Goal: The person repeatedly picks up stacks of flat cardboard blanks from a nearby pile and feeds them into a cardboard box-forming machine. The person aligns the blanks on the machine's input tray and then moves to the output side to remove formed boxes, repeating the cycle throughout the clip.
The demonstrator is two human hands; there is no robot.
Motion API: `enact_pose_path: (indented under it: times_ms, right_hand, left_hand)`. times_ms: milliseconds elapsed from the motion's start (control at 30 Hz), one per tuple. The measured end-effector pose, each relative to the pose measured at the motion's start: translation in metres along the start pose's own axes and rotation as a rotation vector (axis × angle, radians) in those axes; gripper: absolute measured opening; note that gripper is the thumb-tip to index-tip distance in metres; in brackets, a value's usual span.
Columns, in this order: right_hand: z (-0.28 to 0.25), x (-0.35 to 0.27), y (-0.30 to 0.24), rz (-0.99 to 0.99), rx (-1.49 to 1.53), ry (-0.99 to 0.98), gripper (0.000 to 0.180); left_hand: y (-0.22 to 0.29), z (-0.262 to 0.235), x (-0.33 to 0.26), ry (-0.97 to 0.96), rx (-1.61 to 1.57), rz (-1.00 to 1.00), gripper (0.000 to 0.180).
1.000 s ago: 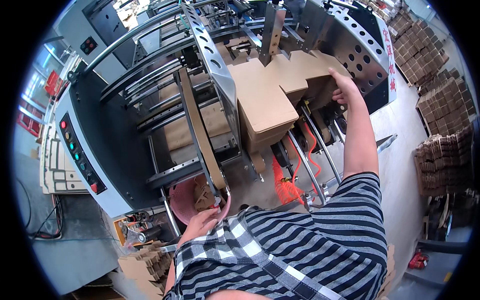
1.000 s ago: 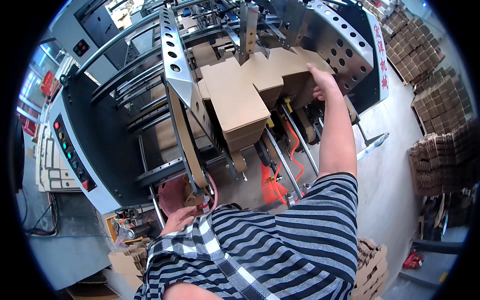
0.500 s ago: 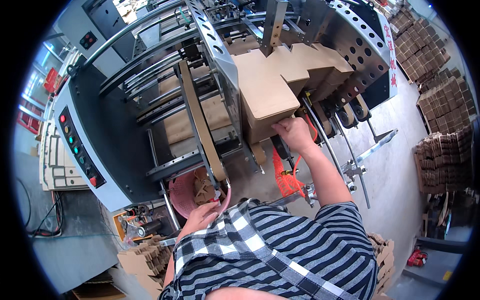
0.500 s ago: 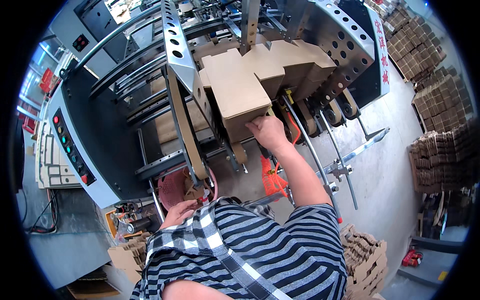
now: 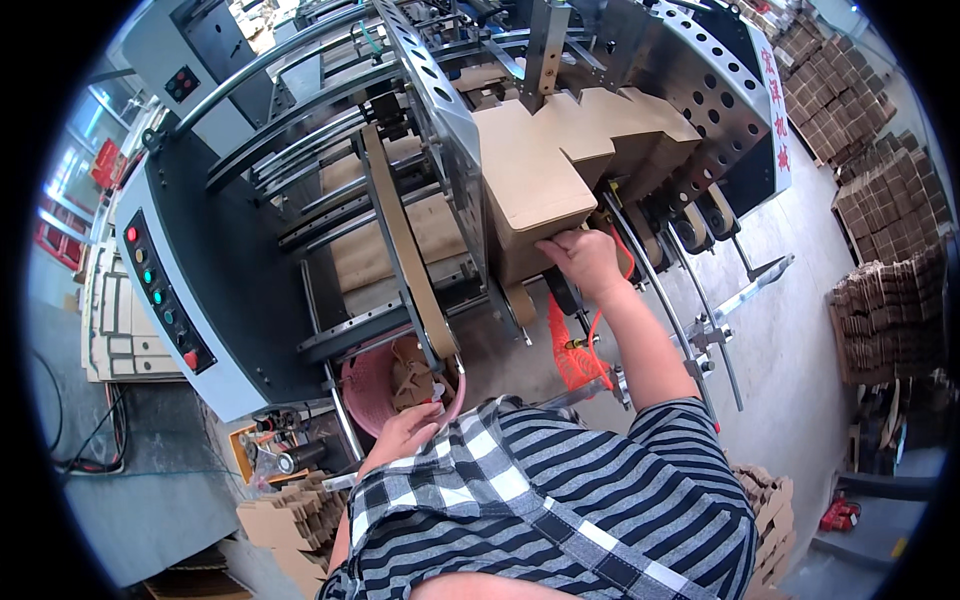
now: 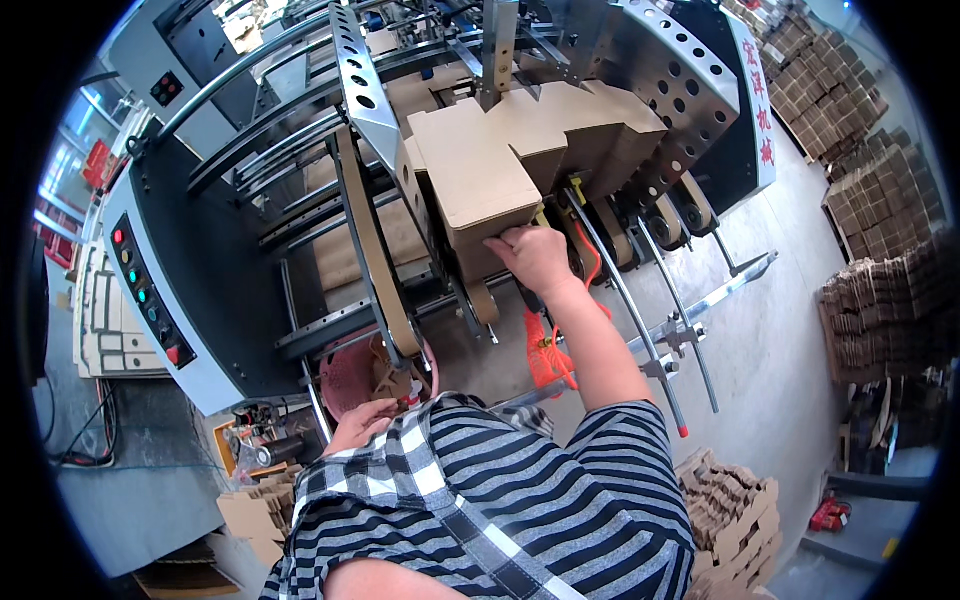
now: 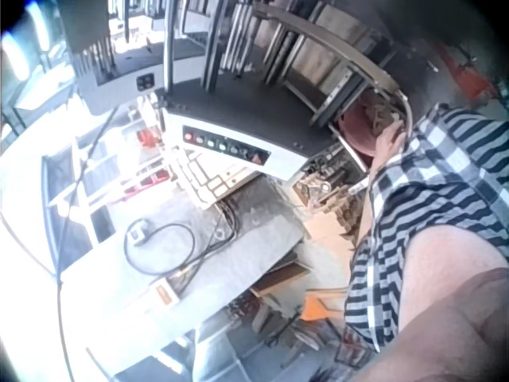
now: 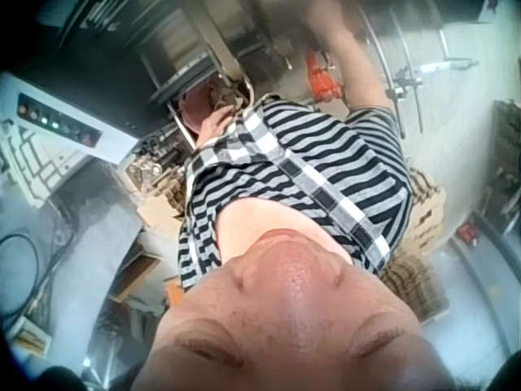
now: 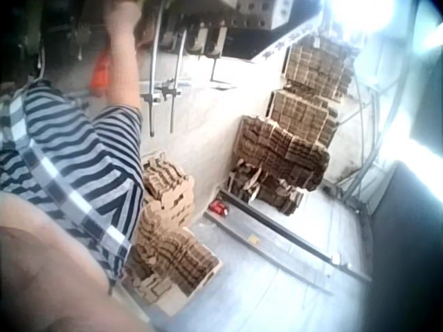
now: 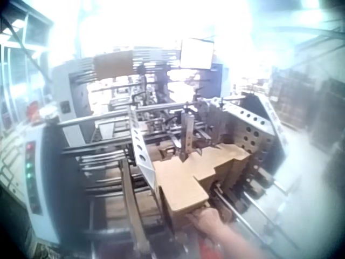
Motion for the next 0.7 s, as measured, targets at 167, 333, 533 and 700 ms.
enact_pose_path:
  times_ms: [167,333,533,700]
  right_hand:
    - [-0.007,-0.008,0.012,0.314,-0.042,-0.240,0.034]
    - [-0.058,0.007,0.046,0.446,-0.173,0.134,0.021]
    - [-0.035,0.077,0.080,0.288,-0.197,-0.106,0.017]
    - [-0.026,0.074,0.088,0.206,-0.285,-0.015,0.013]
  left_hand:
    - [-0.004,-0.001,-0.002,0.028,0.041,0.064,0.040]
    - [-0.007,0.002,0.002,0.021,-0.068,-0.003,0.037]
    - [-0.004,0.000,0.012,-0.012,-0.018,0.009,0.039]
    - [-0.004,0.002,0.017,-0.046,0.044,0.000,0.039]
Point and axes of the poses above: each hand's wrist, its own x-axis towards the middle knuckle, its own z-axis out of the palm, y = z × x, the point moved 5 cm from there along x, towards the middle knuckle, and after that the axes turned 12 degrees about x, right-handed, at the moved point
